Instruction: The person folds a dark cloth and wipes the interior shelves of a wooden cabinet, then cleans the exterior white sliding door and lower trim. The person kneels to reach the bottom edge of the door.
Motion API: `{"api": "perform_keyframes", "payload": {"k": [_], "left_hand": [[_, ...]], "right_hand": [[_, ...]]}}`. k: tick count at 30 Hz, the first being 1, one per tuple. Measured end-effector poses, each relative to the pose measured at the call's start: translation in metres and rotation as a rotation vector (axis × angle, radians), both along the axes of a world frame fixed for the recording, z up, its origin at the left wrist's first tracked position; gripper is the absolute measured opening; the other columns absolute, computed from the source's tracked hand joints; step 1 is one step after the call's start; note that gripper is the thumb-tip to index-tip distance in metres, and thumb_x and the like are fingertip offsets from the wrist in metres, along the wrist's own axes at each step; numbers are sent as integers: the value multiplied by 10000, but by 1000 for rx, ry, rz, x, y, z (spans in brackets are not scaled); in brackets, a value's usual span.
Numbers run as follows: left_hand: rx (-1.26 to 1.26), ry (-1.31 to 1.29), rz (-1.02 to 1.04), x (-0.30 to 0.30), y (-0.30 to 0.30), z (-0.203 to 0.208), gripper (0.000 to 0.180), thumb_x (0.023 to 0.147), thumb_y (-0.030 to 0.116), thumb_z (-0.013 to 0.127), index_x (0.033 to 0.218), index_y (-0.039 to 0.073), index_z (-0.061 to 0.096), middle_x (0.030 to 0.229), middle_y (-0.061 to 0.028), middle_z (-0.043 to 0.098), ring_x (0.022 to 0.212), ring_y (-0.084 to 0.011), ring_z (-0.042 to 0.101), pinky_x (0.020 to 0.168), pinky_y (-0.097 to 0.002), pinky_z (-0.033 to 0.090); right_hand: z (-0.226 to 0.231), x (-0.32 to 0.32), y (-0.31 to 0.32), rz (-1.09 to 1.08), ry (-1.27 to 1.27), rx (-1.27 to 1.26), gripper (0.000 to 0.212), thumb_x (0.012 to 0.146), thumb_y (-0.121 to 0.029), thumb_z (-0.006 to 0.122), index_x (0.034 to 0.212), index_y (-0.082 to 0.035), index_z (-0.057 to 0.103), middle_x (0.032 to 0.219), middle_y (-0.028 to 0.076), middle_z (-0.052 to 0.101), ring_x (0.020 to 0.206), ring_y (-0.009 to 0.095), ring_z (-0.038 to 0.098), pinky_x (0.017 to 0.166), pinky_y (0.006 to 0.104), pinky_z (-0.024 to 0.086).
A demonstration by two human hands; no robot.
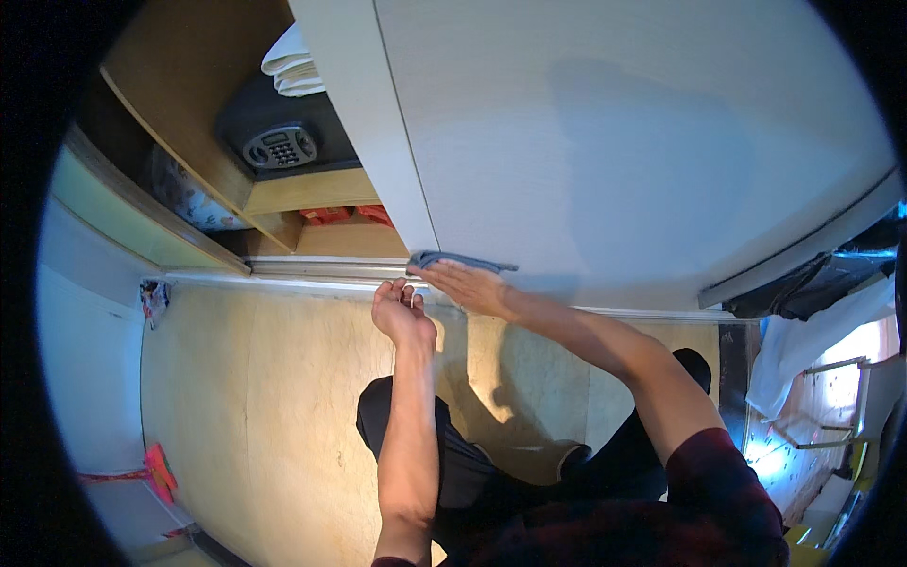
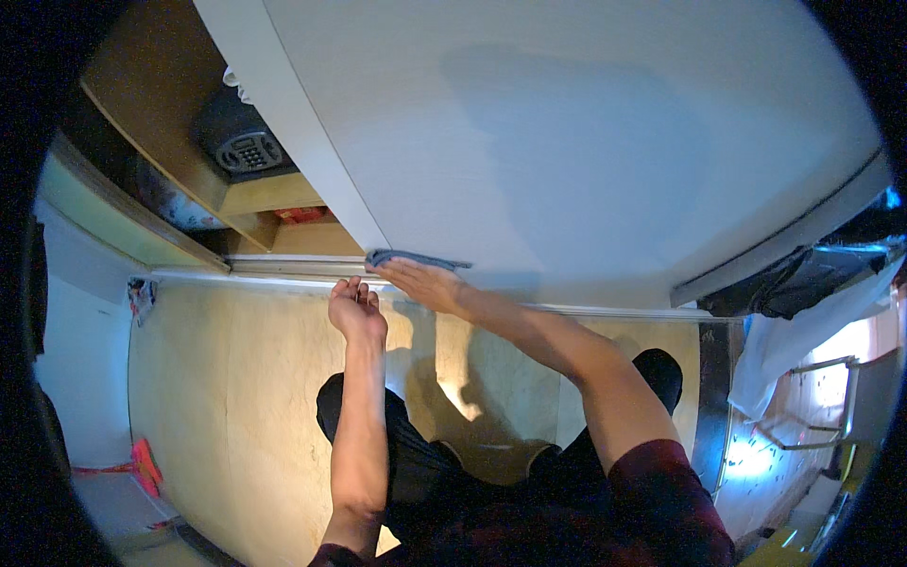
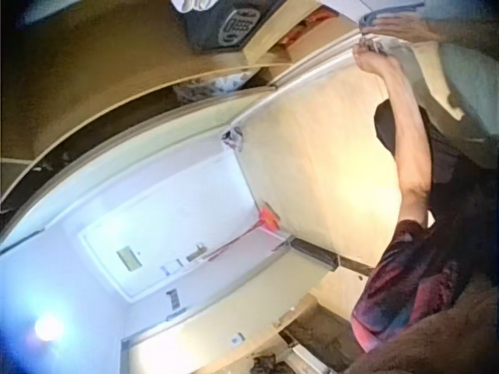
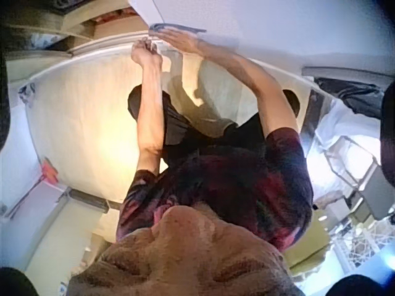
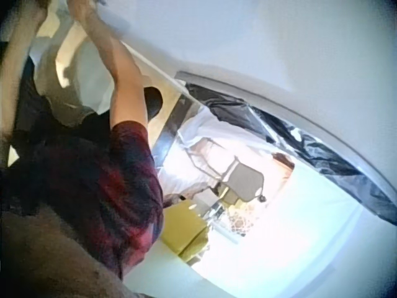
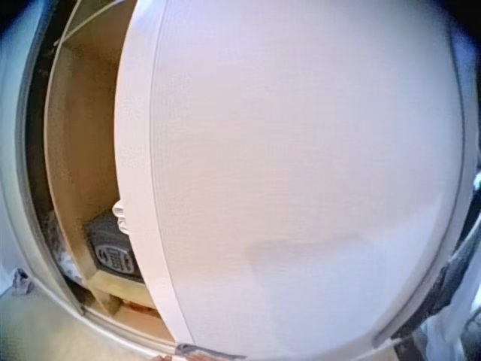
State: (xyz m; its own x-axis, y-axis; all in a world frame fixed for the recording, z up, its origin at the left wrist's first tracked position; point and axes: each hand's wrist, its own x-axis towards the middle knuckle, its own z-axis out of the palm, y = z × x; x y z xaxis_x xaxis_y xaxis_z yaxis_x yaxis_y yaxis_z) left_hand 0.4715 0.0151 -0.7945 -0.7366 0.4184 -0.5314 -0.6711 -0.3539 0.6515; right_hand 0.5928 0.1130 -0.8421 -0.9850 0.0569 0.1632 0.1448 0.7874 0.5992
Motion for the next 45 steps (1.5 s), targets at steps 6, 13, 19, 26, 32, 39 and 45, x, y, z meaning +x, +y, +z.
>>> {"api": "perform_keyframes", "payload": {"k": [6, 13, 19, 26, 32, 39, 45], "left_hand": [[14, -16, -256, -6, -7, -16, 191, 924, 3, 463, 1086, 81, 527, 934, -80, 651, 721, -145, 572, 568, -269, 449], [-32, -28, -467, 12, -1, -8, 156, 920, 33, 513, 1030, 136, 552, 931, -53, 671, 707, -146, 594, 577, -274, 485], [9, 24, -367, 8, 6, -14, 169, 897, 4, 484, 977, 134, 556, 904, -51, 660, 690, -137, 573, 552, -268, 456], [26, 16, -77, -15, -2, -5, 134, 934, 11, 444, 993, 102, 524, 905, -38, 633, 726, -131, 538, 605, -263, 422], [14, 9, -117, -10, -5, 3, 156, 934, 0, 440, 1021, 92, 532, 924, -48, 645, 719, -131, 546, 609, -271, 428], [-19, 21, -273, 0, -5, -6, 158, 917, -11, 458, 998, 97, 538, 911, -61, 654, 704, -138, 566, 589, -267, 443], [6, 18, -308, -3, 0, -6, 178, 898, -33, 461, 995, 96, 538, 905, -70, 651, 703, -141, 574, 571, -268, 453]], "right_hand": [[-60, 21, 3, 37, -195, 193, 668, 988, -260, 430, 1582, -20, 240, 1676, 79, 186, 1553, 219, 121, 1286, 414, 51], [-32, 111, 19, -27, 88, -41, 630, 964, -192, 505, 1562, -94, 336, 1657, 27, 251, 1523, 228, 214, 1280, 406, 101], [98, 81, -5, -57, 439, -125, 583, 847, -105, 593, 1428, -113, 564, 1606, -32, 372, 995, 111, 543, 890, 285, 416], [-2, 35, 7, 45, 176, -240, 692, 922, -139, 533, 1568, -36, 305, 1681, 46, 181, 1430, 173, 361, 1210, 370, 267], [-110, 16, 7, 4, -163, 206, 672, 1022, -316, 375, 1592, -15, 188, 1697, 64, 68, 1560, 241, 61, 1285, 428, -2], [-140, 11, 6, 33, -452, 288, 629, 1042, -319, 342, 1591, -38, 219, 1693, 23, 110, 1562, 219, 13, 1287, 428, -6], [-184, 139, 36, 8, -179, 177, 620, 1052, -319, 291, 1591, -28, 193, 1683, 71, 139, 1554, 240, 107, 1286, 460, 51]]}}
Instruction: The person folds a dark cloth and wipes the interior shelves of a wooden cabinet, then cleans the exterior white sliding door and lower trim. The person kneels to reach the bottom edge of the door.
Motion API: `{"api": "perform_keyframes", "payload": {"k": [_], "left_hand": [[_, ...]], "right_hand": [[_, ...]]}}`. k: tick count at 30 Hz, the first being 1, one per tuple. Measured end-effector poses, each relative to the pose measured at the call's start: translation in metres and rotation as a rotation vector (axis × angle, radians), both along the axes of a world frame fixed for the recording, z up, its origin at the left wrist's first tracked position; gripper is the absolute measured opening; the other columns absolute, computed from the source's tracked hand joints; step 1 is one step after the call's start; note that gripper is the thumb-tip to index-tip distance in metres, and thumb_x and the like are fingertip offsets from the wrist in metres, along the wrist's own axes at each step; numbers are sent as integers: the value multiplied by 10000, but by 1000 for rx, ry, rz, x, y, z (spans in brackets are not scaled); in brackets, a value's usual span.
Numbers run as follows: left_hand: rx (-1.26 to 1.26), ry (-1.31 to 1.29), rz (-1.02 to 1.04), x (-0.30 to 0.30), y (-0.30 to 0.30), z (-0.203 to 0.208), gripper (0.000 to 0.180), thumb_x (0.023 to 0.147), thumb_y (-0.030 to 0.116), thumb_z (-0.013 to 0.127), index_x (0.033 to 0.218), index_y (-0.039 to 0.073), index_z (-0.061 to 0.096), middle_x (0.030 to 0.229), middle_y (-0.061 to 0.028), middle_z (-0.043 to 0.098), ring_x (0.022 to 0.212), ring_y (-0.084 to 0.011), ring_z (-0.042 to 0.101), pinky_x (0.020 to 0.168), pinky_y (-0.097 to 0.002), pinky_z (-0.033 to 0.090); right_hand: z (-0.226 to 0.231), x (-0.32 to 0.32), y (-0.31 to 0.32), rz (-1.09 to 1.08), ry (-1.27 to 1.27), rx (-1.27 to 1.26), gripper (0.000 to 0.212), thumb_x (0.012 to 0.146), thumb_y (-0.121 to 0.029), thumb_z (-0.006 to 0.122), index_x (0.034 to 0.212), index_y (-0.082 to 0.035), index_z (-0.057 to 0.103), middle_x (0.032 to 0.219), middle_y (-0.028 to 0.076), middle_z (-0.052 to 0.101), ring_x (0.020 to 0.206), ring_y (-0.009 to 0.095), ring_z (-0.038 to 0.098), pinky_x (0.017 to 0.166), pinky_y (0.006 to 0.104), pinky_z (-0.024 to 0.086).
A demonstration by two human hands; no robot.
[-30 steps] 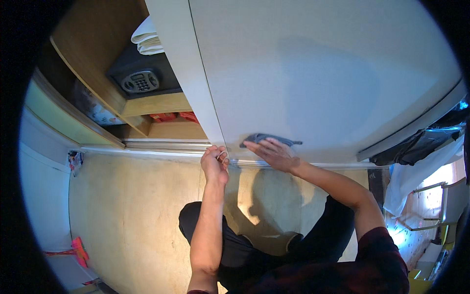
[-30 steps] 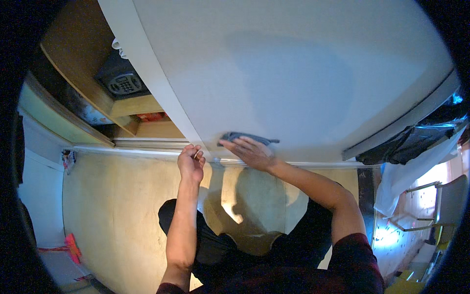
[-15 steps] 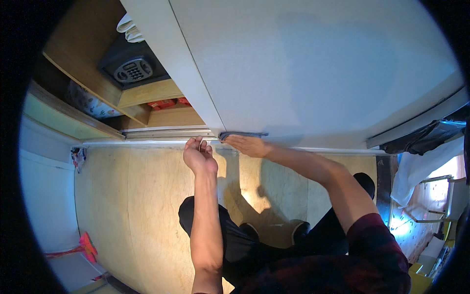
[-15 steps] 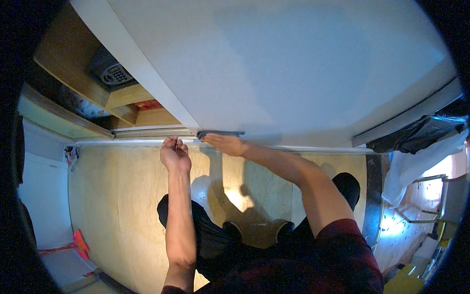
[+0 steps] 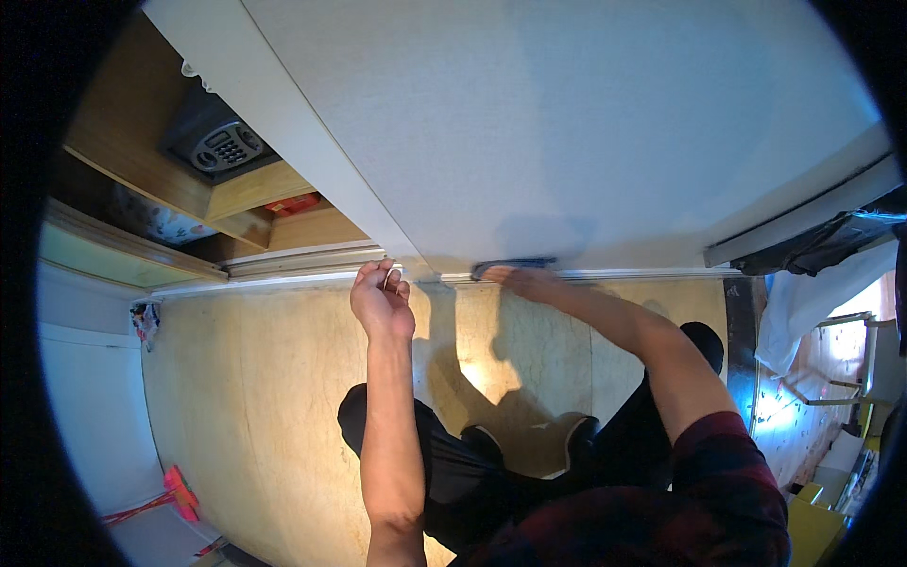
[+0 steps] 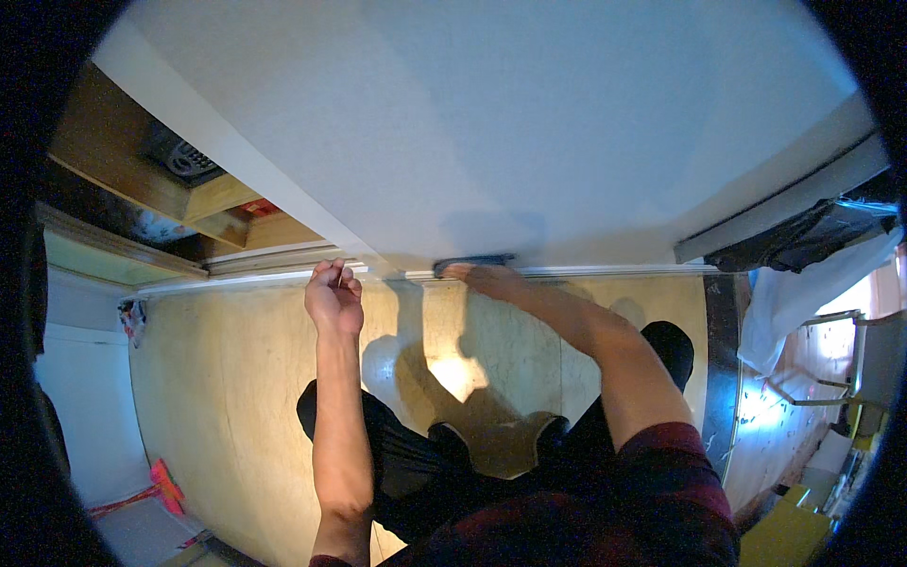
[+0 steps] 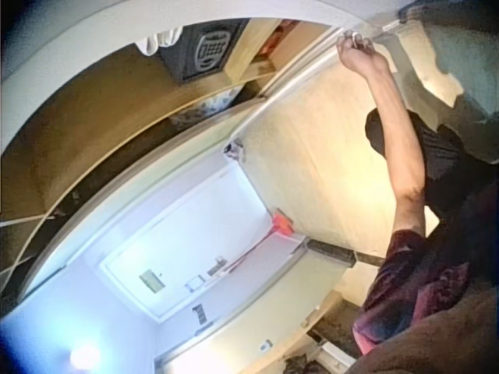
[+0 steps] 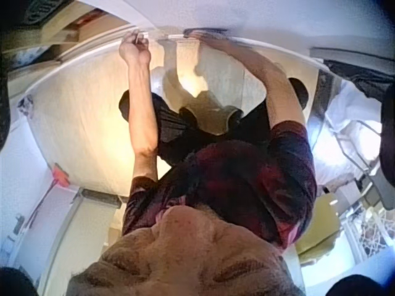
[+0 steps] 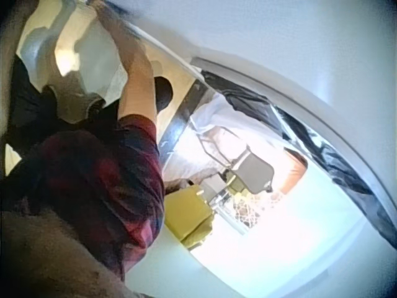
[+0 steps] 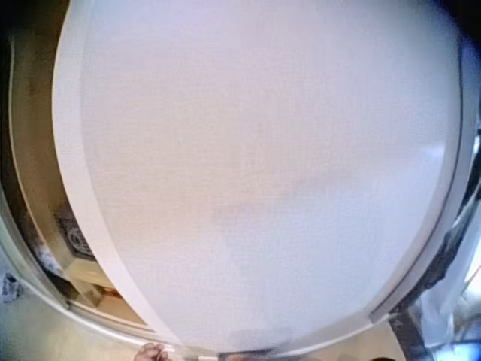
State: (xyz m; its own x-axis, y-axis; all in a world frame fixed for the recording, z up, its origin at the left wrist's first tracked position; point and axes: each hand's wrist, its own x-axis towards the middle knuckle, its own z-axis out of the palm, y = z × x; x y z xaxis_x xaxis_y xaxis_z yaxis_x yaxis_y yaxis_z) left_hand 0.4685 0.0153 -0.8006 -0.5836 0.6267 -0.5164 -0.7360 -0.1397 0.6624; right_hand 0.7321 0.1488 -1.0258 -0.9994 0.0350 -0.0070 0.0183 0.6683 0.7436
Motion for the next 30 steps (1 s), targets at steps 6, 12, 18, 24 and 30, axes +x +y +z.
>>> {"api": "perform_keyframes", "payload": {"k": [6, 12, 18, 24, 30], "left_hand": [[28, -2, -20, 0, -2, 5, 175, 890, -38, 468, 983, 92, 540, 908, -79, 652, 706, -143, 577, 563, -266, 456], [54, -17, -123, 1, -6, 5, 180, 892, -28, 486, 1000, 100, 552, 911, -86, 663, 700, -150, 578, 564, -271, 459], [6, 16, -289, 14, -3, -8, 160, 915, -10, 494, 1013, 99, 559, 904, -79, 679, 681, -145, 584, 564, -275, 468], [-62, 81, -460, 36, 7, -10, 120, 920, 14, 533, 977, 106, 583, 885, -85, 706, 675, -133, 626, 544, -252, 480], [-60, 125, -552, 50, 18, -9, 109, 924, 31, 538, 985, 109, 584, 916, -83, 700, 703, -148, 631, 572, -269, 486]], "right_hand": [[69, 73, -4, -107, -604, 17, 617, 1040, -250, 318, 1594, -20, 176, 1699, 70, 38, 1564, 224, 32, 1285, 420, 6], [25, 40, -6, -90, -127, 19, 632, 1025, -278, 356, 1591, -37, 213, 1696, 59, 89, 1562, 185, 42, 1279, 449, -26], [74, -100, -34, -19, -387, 28, 591, 1022, -308, 374, 1548, -42, 334, 1663, 46, 238, 1551, 236, 131, 1288, 460, -5], [80, -57, -21, 6, -246, -45, 624, 1002, -352, 411, 1543, -45, 367, 1653, 48, 271, 1551, 222, 123, 1275, 452, -10], [107, 80, -10, -115, 133, -174, 775, 931, -181, 558, 1618, -148, 200, 1660, 30, 247, 1429, 164, 359, 1236, 335, 217]]}}
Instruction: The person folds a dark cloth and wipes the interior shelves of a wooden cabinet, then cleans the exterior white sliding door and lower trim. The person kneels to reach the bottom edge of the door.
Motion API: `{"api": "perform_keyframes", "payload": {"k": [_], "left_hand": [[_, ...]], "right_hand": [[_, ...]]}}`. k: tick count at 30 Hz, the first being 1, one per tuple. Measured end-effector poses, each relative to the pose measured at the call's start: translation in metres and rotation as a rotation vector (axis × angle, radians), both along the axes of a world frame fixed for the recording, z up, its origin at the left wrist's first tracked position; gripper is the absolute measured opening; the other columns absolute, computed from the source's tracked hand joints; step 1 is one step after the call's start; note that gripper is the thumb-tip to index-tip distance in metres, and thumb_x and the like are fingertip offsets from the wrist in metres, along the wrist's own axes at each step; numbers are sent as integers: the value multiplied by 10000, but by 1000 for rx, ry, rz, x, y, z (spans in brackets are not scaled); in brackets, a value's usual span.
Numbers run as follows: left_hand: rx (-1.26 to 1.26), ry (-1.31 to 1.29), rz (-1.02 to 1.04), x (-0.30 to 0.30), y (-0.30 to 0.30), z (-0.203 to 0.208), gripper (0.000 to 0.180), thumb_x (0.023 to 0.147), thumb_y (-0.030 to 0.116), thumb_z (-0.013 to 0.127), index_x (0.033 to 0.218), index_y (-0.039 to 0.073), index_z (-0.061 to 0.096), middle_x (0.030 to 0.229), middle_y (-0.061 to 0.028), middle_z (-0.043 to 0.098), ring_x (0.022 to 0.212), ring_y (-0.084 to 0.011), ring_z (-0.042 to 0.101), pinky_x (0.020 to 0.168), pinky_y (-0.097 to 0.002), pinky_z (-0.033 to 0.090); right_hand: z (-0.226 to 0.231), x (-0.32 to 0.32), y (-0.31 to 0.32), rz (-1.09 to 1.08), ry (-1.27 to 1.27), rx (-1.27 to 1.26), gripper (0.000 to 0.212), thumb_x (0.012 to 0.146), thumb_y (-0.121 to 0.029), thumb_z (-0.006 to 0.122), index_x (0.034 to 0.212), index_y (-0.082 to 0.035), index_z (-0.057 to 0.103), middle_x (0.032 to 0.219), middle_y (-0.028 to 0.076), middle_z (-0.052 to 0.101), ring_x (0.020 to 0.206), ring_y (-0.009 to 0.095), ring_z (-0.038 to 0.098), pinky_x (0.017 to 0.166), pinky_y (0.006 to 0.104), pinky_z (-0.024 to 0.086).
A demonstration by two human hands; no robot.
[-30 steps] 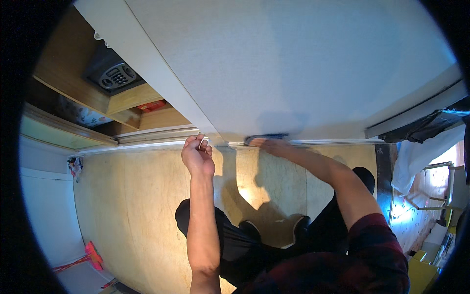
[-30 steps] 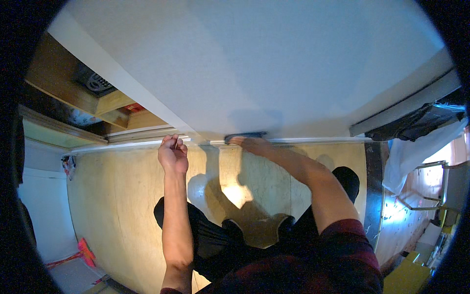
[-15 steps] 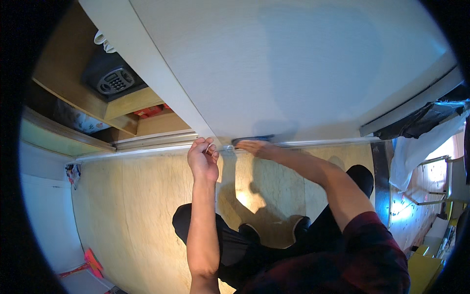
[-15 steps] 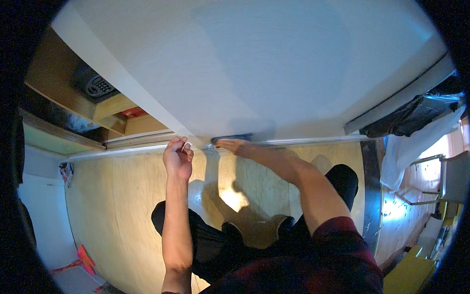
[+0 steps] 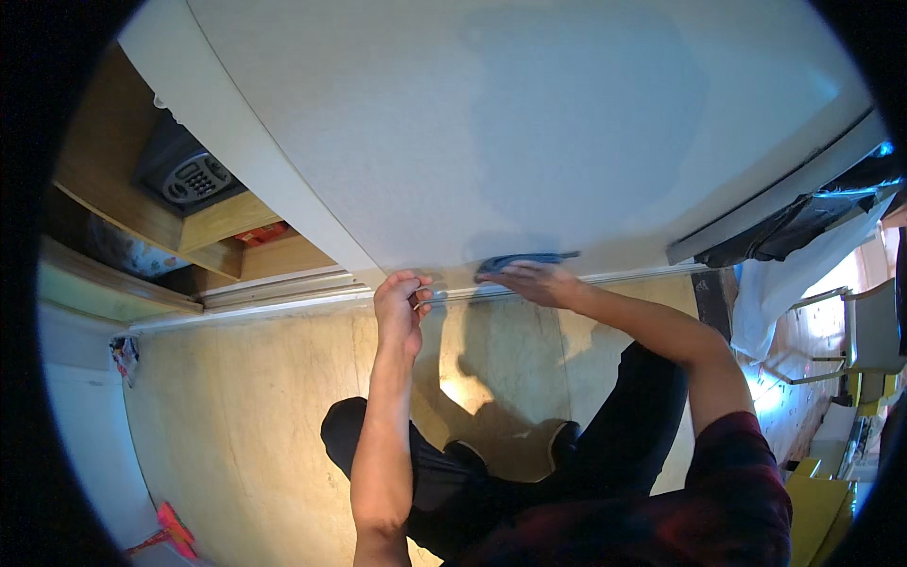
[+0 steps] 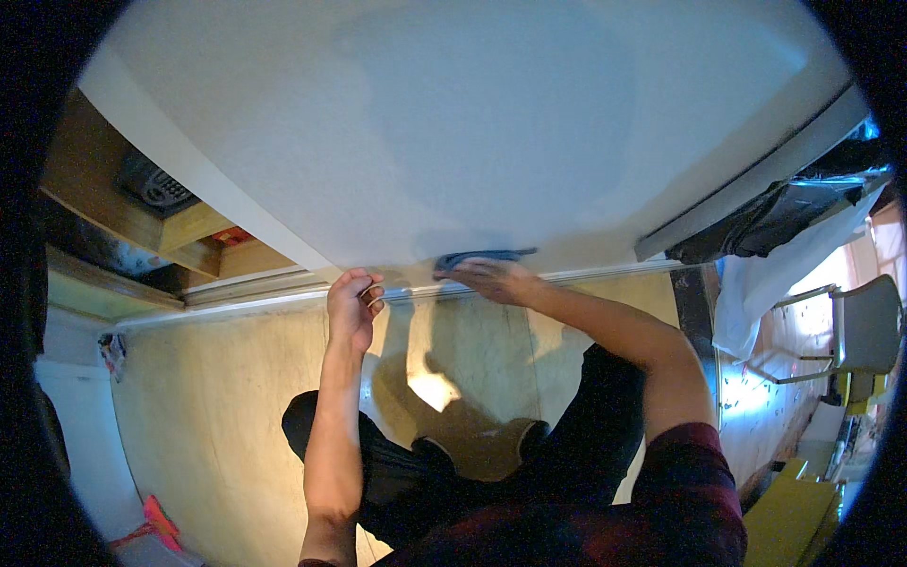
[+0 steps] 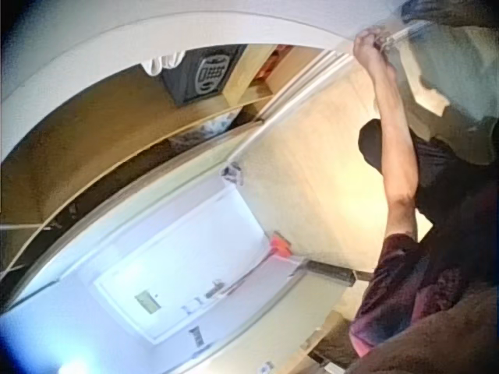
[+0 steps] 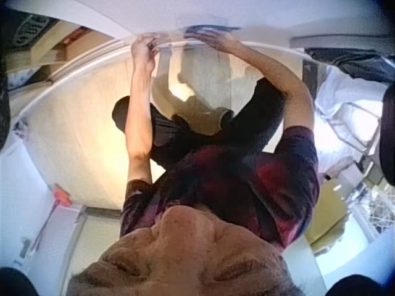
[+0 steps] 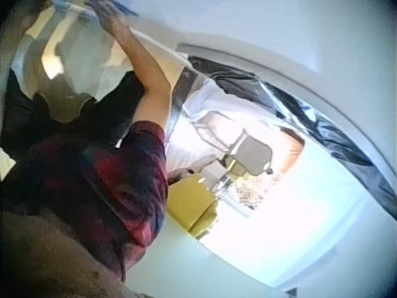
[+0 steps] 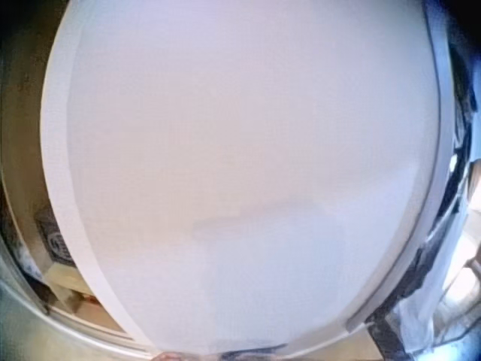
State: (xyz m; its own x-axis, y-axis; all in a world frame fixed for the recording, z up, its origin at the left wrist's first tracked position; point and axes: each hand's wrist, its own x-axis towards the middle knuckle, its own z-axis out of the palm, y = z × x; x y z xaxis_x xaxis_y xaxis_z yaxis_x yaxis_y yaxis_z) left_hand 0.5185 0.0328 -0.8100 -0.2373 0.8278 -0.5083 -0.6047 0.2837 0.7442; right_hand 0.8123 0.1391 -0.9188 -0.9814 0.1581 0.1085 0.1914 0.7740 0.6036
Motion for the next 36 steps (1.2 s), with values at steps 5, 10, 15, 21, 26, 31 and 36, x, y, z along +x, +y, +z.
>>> {"api": "perform_keyframes", "payload": {"k": [5, 10, 15, 21, 26, 31, 36], "left_hand": [[-6, 89, -91, 14, 4, 3, 98, 926, 42, 548, 992, 103, 587, 897, -86, 709, 708, -145, 642, 577, -267, 491], [56, 92, 65, 27, 14, -13, 154, 910, 23, 512, 963, 102, 634, 818, -40, 687, 658, -117, 599, 531, -247, 432], [69, 100, 278, 18, 23, -25, 75, 902, 96, 510, 892, 128, 577, 780, -20, 620, 646, -113, 546, 530, -258, 406], [132, 302, 290, 46, 23, -23, 164, 883, 21, 550, 931, 148, 458, 787, -52, 632, 643, -117, 534, 555, -244, 373], [349, 479, 109, 63, 20, -31, 190, 924, -8, 537, 795, 105, 455, 810, -54, 657, 652, -94, 531, 571, -250, 398], [430, 468, -284, 97, 16, -35, 75, 947, 0, 563, 905, 60, 581, 850, -43, 685, 675, -88, 557, 603, -245, 426], [367, 463, -457, 111, 20, -61, 238, 938, 43, 608, 1175, 27, 596, 906, -41, 717, 751, -98, 627, 631, -243, 452]], "right_hand": [[72, 13, -9, -79, 25, -171, 726, 946, -173, 560, 1604, -145, 253, 1652, -28, 272, 1325, 151, 457, 1160, 331, 321], [57, -86, -9, 92, 384, -328, 647, 919, -180, 578, 1536, -97, 398, 1589, 0, 385, 1245, 150, 506, 1101, 326, 390], [87, -92, -20, 47, 509, -446, 582, 925, -127, 571, 1498, -128, 467, 1559, -11, 431, 1297, 162, 486, 1123, 333, 376], [109, -24, -35, -419, 1052, 21, 481, 899, -197, 640, 1374, -144, 589, 1584, 19, 405, 1418, 323, 372, 1201, 541, 166], [152, 2, -10, -621, 1545, 81, 655, 999, -275, 528, 1550, -15, 288, 1644, 267, 151, 1519, 493, 88, 1207, 605, 67], [148, 40, 24, -682, 2005, 130, 636, 1059, -281, 380, 1586, 16, 183, 1651, 275, 114, 1523, 469, 101, 1226, 541, 90], [84, 44, 28, -927, 2302, -144, 642, 1094, -358, 237, 1594, 17, 90, 1673, 223, 33, 1552, 366, 21, 1253, 441, 44]]}}
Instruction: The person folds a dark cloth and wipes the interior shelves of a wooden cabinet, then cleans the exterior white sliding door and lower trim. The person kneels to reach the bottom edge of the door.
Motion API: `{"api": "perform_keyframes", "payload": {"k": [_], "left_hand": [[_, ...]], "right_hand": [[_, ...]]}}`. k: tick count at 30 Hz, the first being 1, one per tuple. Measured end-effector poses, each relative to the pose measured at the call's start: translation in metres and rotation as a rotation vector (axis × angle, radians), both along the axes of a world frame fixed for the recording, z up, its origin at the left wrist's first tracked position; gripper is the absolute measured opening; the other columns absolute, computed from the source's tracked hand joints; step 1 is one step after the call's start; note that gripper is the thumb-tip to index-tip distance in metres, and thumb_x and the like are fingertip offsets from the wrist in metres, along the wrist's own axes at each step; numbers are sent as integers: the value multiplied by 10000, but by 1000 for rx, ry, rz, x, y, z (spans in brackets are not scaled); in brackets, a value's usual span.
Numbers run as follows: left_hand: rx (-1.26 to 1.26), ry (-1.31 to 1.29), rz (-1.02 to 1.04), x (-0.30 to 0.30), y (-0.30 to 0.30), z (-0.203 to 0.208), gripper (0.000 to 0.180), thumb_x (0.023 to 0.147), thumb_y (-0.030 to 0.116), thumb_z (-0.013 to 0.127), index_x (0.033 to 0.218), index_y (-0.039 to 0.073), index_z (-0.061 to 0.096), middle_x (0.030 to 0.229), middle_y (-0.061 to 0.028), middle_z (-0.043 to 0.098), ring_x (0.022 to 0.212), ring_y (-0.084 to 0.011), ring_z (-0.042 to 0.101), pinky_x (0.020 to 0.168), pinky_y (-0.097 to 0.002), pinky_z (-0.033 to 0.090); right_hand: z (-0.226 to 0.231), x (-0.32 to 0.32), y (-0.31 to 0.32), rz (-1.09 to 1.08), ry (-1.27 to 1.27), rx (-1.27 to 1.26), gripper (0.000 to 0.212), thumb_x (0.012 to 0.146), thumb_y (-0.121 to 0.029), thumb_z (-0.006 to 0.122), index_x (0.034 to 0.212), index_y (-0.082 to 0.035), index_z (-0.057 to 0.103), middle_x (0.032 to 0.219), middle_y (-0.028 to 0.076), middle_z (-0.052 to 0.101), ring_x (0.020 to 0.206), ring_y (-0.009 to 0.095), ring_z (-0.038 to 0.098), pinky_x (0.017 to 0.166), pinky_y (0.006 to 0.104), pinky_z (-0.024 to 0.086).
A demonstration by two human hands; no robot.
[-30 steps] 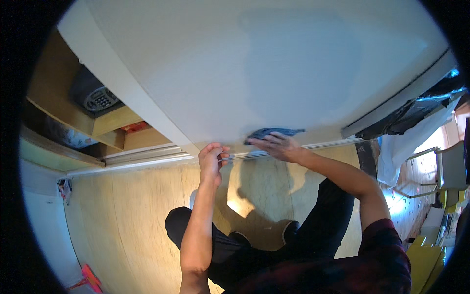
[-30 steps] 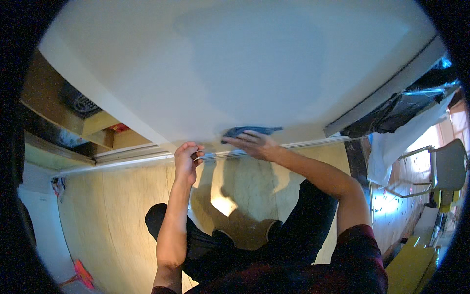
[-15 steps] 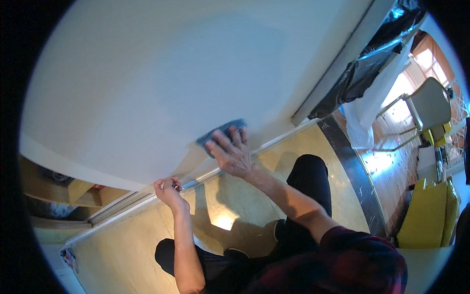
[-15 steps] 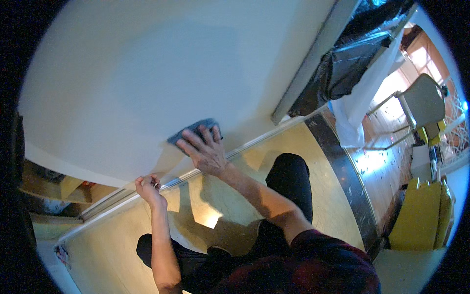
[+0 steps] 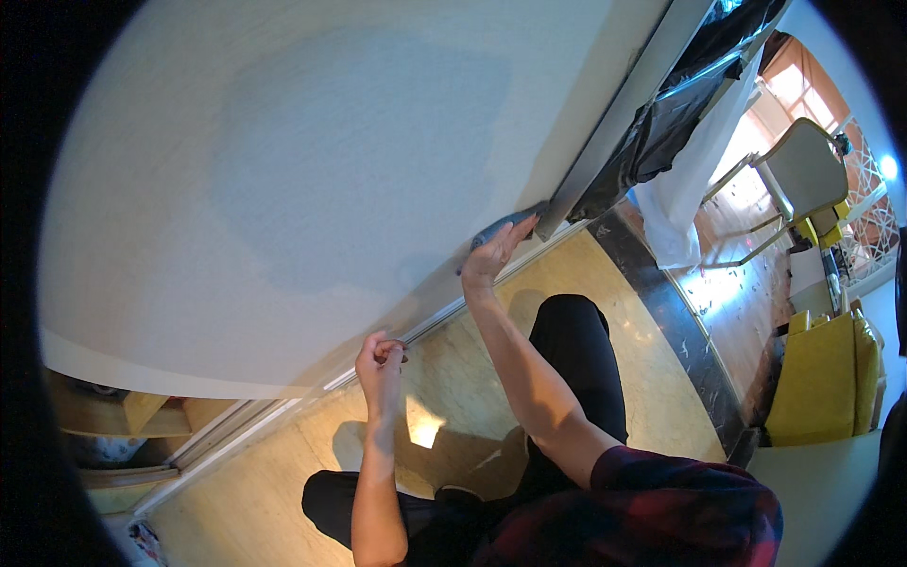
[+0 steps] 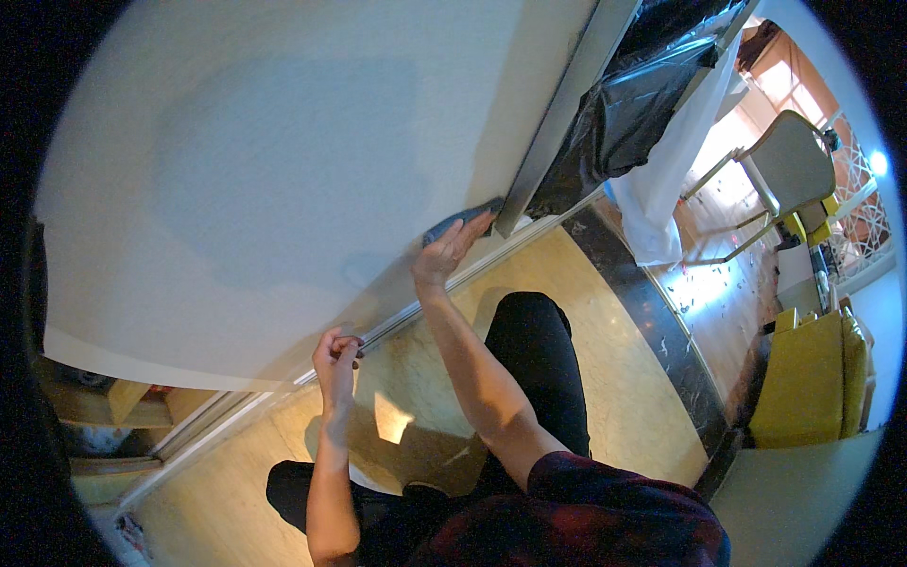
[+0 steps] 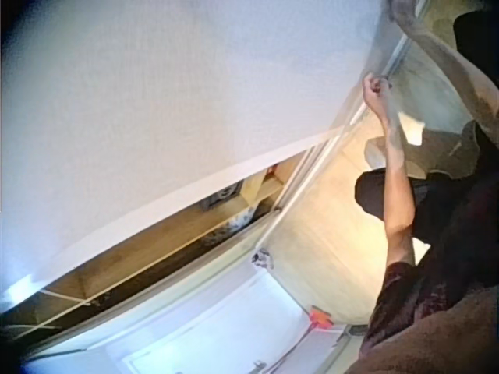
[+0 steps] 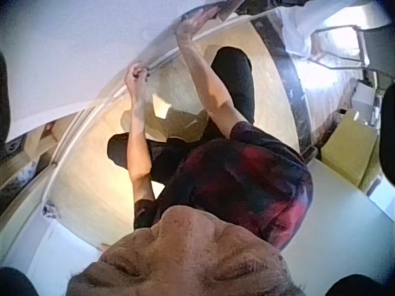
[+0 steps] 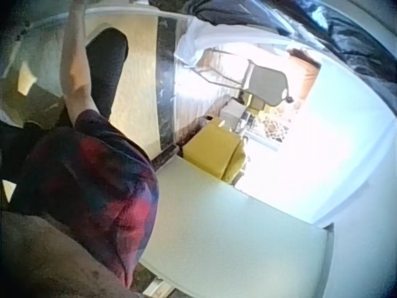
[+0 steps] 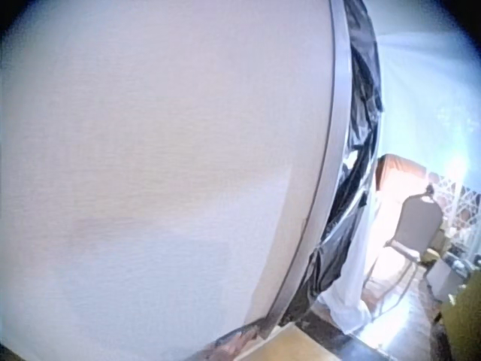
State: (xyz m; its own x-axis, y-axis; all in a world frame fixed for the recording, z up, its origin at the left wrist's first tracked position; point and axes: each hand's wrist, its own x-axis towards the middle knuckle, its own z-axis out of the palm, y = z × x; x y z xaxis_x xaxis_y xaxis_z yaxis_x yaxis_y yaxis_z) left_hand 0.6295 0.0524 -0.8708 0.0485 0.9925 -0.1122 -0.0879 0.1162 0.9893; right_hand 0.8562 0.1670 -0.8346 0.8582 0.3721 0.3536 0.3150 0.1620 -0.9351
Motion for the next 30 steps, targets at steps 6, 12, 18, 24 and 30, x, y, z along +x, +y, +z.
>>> {"api": "perform_keyframes", "payload": {"k": [6, 12, 18, 24, 30], "left_hand": [[-27, 30, -28, 2, -3, 13, 403, 927, 62, 648, 1303, -28, 535, 920, -54, 715, 794, -107, 638, 635, -250, 458], [-82, 45, 61, -14, -13, 32, 409, 935, 28, 640, 1314, -69, 520, 928, -77, 696, 817, -93, 606, 752, -255, 517], [-103, 94, 28, -9, -16, 53, 414, 935, 16, 629, 1321, -76, 509, 922, -72, 690, 818, -98, 602, 766, -248, 505], [-40, 73, 35, -12, -19, 46, 412, 945, 38, 629, 1336, -17, 509, 969, -77, 719, 800, -120, 622, 657, -256, 460], [-40, 97, 91, -20, -19, 48, 418, 946, 33, 630, 1343, -10, 505, 975, -80, 716, 802, -120, 621, 658, -245, 459]], "right_hand": [[-78, 30, 0, 43, 227, -167, 695, 1099, -452, 198, 1596, 10, 47, 1677, 203, 12, 1558, 315, 10, 1262, 393, 44], [-112, 37, 14, 86, 212, -73, 666, 1105, -430, 196, 1597, 3, 83, 1667, 206, 121, 1526, 346, 177, 1241, 397, 151], [-204, 151, 46, 120, 618, 108, 636, 1102, -417, 248, 1588, -13, 177, 1631, 183, 260, 1431, 357, 348, 1188, 408, 282], [-234, 95, 38, 132, 787, 216, 660, 1092, -473, 252, 1598, -55, 185, 1661, 132, 195, 1479, 317, 280, 1218, 413, 216], [-229, -66, 19, 63, 876, 76, 649, 1093, -455, 231, 1590, -38, 217, 1663, 185, 162, 1517, 317, 215, 1241, 398, 159]]}}
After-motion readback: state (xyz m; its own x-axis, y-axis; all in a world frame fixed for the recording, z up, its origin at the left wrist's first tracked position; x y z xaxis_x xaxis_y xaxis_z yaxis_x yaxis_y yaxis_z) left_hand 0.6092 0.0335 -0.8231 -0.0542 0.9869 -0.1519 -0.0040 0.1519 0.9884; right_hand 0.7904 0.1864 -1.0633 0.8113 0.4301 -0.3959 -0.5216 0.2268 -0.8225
